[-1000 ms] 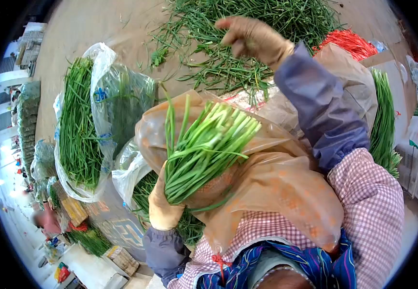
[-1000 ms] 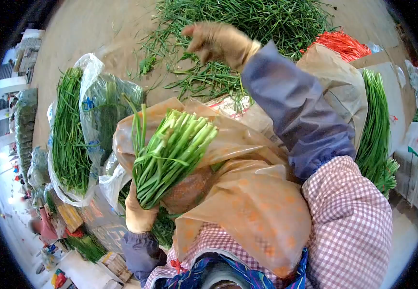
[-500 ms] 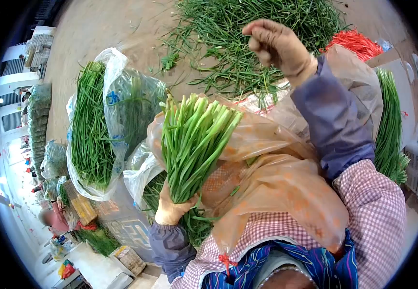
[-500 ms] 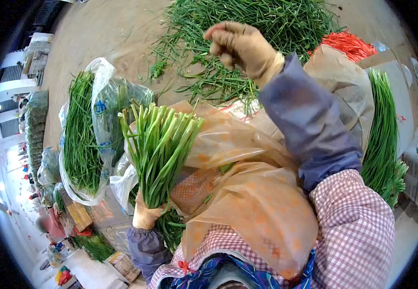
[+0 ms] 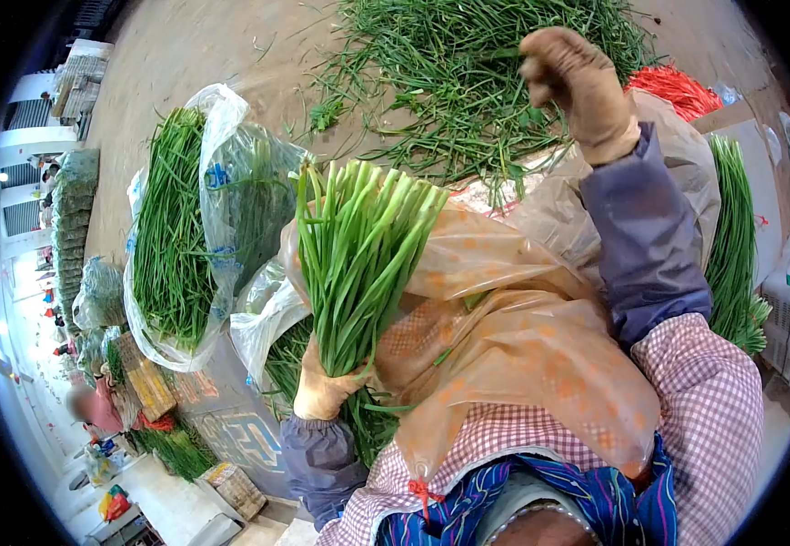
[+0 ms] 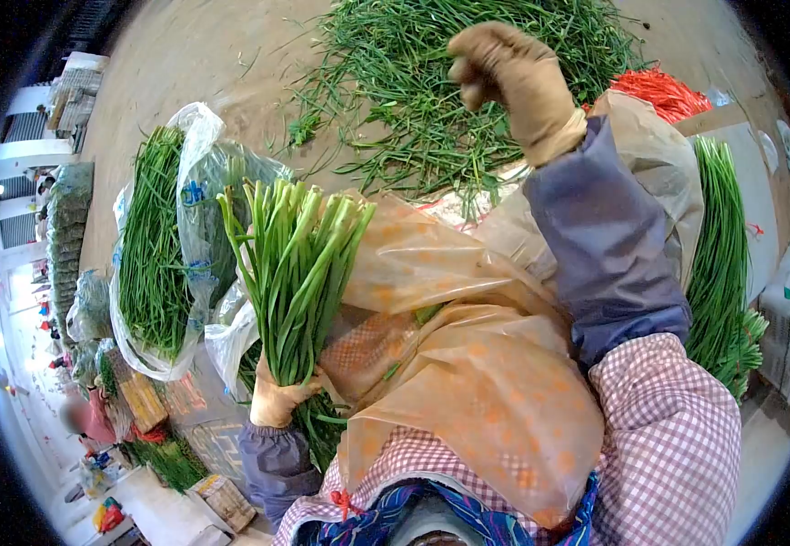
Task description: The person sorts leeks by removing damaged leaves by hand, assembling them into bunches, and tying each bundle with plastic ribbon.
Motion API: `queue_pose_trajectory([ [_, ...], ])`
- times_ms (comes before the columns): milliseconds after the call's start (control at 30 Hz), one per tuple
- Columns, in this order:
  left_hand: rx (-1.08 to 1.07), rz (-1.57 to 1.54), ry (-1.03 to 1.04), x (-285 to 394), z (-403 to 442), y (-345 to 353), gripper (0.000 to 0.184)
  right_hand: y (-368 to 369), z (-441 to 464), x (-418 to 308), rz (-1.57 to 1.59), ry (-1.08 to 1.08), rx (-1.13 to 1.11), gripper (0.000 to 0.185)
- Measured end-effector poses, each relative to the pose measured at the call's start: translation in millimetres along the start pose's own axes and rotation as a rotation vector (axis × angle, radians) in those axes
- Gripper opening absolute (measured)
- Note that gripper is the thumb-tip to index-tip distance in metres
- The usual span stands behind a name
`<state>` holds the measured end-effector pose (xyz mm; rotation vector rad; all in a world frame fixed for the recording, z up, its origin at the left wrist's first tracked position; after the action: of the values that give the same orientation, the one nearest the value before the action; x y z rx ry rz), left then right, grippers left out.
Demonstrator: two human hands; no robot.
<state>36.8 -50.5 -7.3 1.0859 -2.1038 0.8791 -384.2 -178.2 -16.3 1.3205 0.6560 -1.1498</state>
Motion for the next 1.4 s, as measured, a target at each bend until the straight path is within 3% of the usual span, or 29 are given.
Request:
queue_pose_trajectory([
  [33, -0.011, -0.032, -0.013, -2.3, 0.9, -0.5, 0.053, 3.1, -3.5, -0.6, -0.272, 0.002, 0.014, 0.013],
  [100, -0.024, -0.024, 0.010, -4.1, 3.0, -0.3, 0.057, 35.5, -28.1, -0.9, -0.363, -0.237, -0.022, 0.015],
  [167, -0.025, 0.091, 0.089, -11.5, 7.1, -2.4, 0.059, 61.1, -45.4, -20.9, -0.676, -0.612, -0.113, 0.013],
  [200, -0.002, 0.025, 0.154, 4.1, 3.4, 4.3, 0.064, 70.6, -48.5, -26.3, -0.667, -0.708, -0.160, 0.013],
  [233, 0.019, -0.045, 0.091, 12.2, 0.0, 8.8, 0.065, 79.3, -49.4, -30.9, -0.655, -0.805, -0.207, 0.014],
  [300, 0.050, -0.186, -0.027, 22.6, -3.5, 17.2, 0.067, 94.9, -45.8, -31.9, -0.654, -0.759, -0.365, 0.017],
  [367, 0.125, -0.087, 0.048, 24.1, -3.3, 25.4, 0.063, 115.5, -44.6, -26.4, -1.029, -0.844, -0.487, 0.026],
  [433, 0.189, -0.033, 0.089, 15.9, -3.5, 29.8, 0.065, 132.9, -46.6, 1.6, -1.302, -0.669, -0.510, 0.036],
  [633, 0.295, 0.173, 0.028, 23.2, -16.0, 39.6, 0.080, 144.9, -49.0, 34.9, -1.082, -0.483, -0.526, 0.027],
  [700, 0.318, 0.179, 0.045, 24.8, -16.5, 41.8, 0.081, 141.2, -48.1, 39.4, -1.124, -0.477, -0.539, 0.028],
  [733, 0.325, 0.200, 0.065, 23.1, -16.2, 41.9, 0.082, 134.5, -46.0, 40.1, -1.146, -0.641, -0.499, 0.020],
  [833, 0.321, 0.157, 0.045, 21.8, -16.6, 42.3, 0.081, 86.8, -12.3, 71.7, -0.781, -0.749, -0.150, 0.009],
  [900, 0.347, 0.181, 0.080, 24.7, -18.5, 44.2, 0.081, 56.6, -1.1, 30.8, -0.841, -0.357, 0.000, 0.009],
  [1000, 0.404, 0.220, 0.156, 24.2, -18.0, 48.6, 0.081, 12.2, -14.2, 34.7, 0.023, 0.209, 0.090, 0.020],
  [1067, 0.498, 0.283, 0.249, 26.7, -17.7, 52.3, 0.083, 27.1, -50.1, 40.5, 0.245, 0.578, 0.061, 0.029],
  [1133, 0.637, 0.370, 0.386, 33.5, -13.0, 59.7, 0.085, 48.5, -97.1, 46.2, 0.717, 0.817, -0.130, 0.048],
  [1167, 0.662, 0.429, 0.361, 36.8, -13.0, 62.0, 0.088, 54.2, -109.2, 72.1, 0.807, 0.830, -0.126, 0.062],
  [1200, 0.686, 0.490, 0.335, 41.0, -14.7, 64.0, 0.090, 65.9, -107.8, 85.7, 1.183, 0.817, -0.141, 0.068],
  [1267, 0.637, 0.667, 0.242, 42.8, -19.0, 67.9, 0.097, 82.1, -93.5, 112.1, 1.617, 0.794, -0.237, 0.079],
  [1300, 0.561, 0.780, 0.178, 41.7, -21.5, 69.7, 0.101, 82.2, -90.1, 124.5, 1.436, 0.787, -0.187, 0.080],
  [1333, 0.523, 0.893, 0.256, 44.1, -22.4, 74.3, 0.102, 82.3, -86.6, 137.0, 1.249, 0.791, -0.147, 0.084],
  [1367, 0.482, 1.003, 0.332, 46.7, -24.3, 79.1, 0.104, 81.6, -85.4, 140.4, 1.344, 0.765, -0.196, 0.085],
  [1400, 0.346, 1.020, 0.279, 49.6, -29.4, 79.2, 0.105, 81.4, -83.8, 144.6, 1.440, 0.742, -0.247, 0.087],
])
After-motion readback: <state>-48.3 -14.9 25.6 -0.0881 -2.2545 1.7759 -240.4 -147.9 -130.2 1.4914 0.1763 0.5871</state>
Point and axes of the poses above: each hand's wrist, its own z-axis towards the middle knuckle, its own y-axis out of the palm, x = y × z, the point moved 1 cm from there along z, towards the middle knuckle, and after that the axes turned 6 degrees about -y, right-handed, at the moved point
